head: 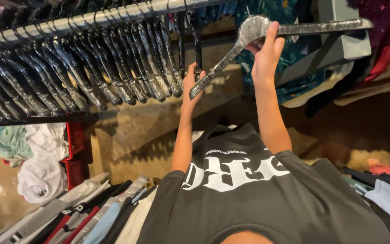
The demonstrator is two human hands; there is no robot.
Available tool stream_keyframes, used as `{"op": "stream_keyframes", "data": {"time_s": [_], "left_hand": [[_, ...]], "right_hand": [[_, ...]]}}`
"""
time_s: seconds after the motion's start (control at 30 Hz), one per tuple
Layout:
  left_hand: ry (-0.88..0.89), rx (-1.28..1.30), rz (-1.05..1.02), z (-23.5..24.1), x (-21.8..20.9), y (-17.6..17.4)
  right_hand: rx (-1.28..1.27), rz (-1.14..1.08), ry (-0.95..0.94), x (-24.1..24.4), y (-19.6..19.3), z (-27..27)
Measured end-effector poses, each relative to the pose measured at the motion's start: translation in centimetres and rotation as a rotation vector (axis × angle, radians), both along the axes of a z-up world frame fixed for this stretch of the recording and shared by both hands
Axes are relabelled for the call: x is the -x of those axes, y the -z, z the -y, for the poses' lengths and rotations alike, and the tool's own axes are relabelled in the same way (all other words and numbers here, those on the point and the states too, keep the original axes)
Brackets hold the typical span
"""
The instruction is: The person removes various garments, including white shirts and a pink fuzzy item, from a metal clothing rack. They place these items into red plastic baskets on the floor and then proceed to hang a white shirt back onto the rack using a hanger.
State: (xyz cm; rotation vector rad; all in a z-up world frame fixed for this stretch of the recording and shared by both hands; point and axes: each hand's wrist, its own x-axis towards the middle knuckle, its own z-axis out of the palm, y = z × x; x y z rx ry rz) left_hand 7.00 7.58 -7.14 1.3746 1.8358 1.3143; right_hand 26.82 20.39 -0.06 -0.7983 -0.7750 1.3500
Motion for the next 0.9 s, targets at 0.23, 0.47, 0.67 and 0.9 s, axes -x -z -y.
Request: {"op": "stream_keyframes", "data": {"time_s": [0.23, 0.47, 0.67, 0.9], "left_hand": [[0.032, -0.022, 0.041, 0.1, 0.8, 0.8], [0.021, -0.027, 0.01, 0.6, 1.5, 1.0], [-0.035, -0.055, -0.03, 2.3, 1.9, 0.4], [-0.032, -0.205, -0.07, 3.8, 1.1, -2.6]], "right_hand": [[0.076, -0.121, -0.103, 0.5, -3.7, 1.2], [-0.016, -0.054, -0.151, 1.1, -4.5, 2.0], [-0.333, 0.265, -0.066, 0.1, -3.9, 1.7], [-0.696, 0.693, -0.076, 2.5, -3.1, 3.8]]}}
